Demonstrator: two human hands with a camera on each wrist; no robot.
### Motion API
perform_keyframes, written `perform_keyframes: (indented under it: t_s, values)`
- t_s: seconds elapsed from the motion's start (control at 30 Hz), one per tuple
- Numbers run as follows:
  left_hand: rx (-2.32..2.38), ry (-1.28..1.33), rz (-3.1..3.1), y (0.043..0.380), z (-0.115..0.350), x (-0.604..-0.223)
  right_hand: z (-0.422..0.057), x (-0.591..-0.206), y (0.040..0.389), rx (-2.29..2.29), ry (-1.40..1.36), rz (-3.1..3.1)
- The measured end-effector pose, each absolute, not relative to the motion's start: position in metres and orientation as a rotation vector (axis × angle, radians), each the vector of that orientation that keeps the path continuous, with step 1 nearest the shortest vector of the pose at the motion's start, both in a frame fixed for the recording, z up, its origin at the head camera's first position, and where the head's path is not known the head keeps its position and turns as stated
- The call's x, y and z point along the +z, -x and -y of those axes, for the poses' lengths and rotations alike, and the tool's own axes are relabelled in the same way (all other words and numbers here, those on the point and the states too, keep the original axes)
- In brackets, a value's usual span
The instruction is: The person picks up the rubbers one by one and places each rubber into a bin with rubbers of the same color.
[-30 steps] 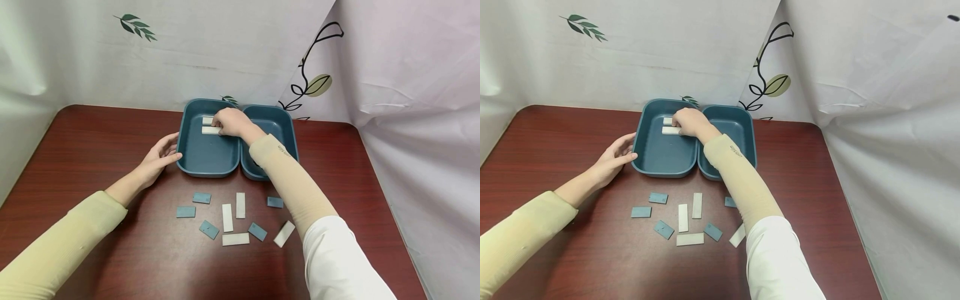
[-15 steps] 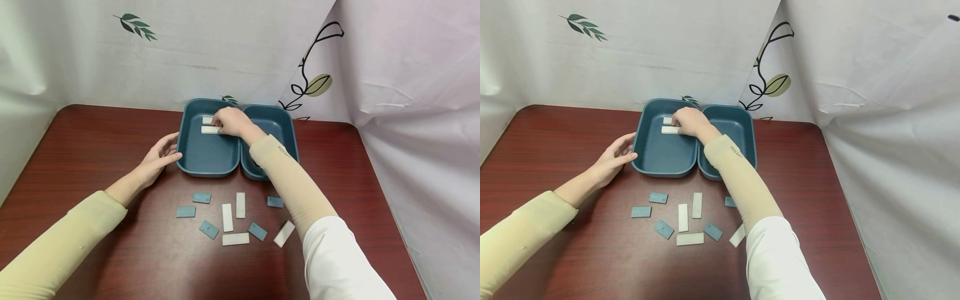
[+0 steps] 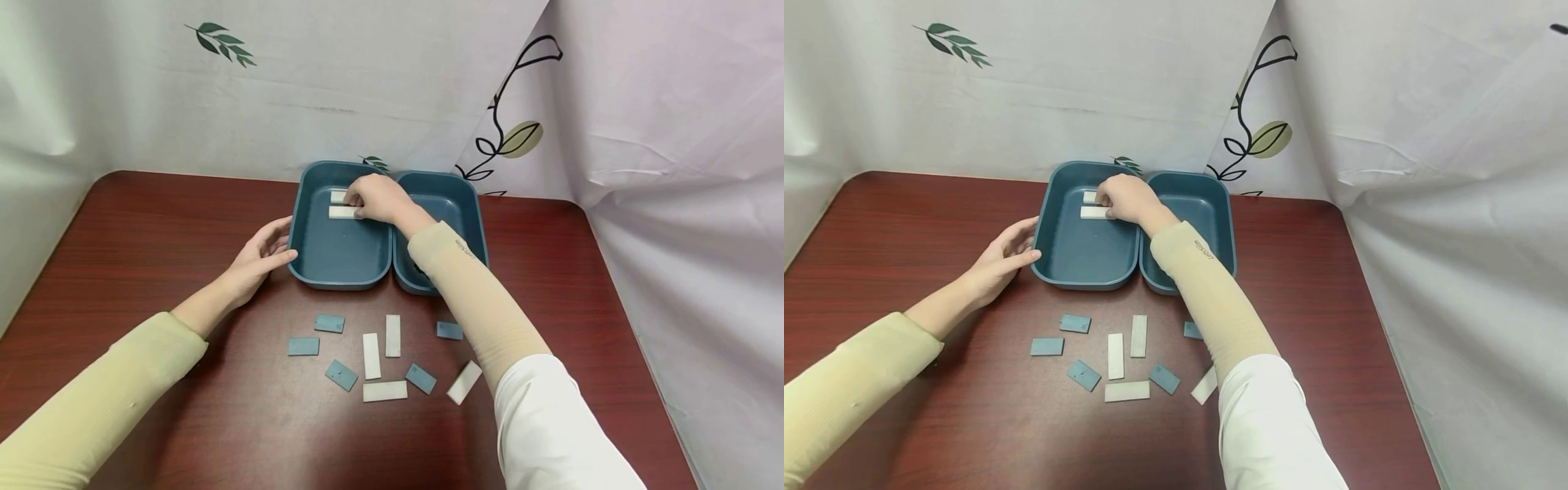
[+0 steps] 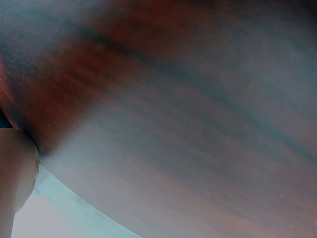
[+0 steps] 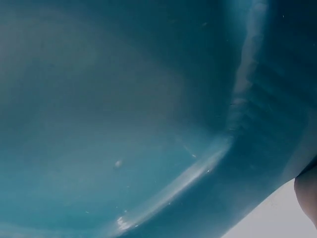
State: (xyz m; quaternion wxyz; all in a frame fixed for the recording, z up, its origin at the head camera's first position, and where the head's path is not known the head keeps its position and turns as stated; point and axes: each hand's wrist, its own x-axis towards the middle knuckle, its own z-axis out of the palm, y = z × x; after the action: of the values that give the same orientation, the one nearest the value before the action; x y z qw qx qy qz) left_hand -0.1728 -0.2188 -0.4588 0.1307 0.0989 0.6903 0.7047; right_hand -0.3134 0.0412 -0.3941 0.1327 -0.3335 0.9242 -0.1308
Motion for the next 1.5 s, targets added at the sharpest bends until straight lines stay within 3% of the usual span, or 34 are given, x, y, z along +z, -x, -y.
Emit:
perform_keyframes:
  t_s: [0.9, 1.5]
  values:
    - [2.042, -0.288, -2.012, 0.171, 0.218, -0.458, -0.072, -0.357, 0.302, -0.769, 0.960, -2.594]
    - [2.060, -0.296, -1.990, 0.170, 0.216, -0.454, -0.114, -0.329, 0.251, -0.820, 1.118, -2.549]
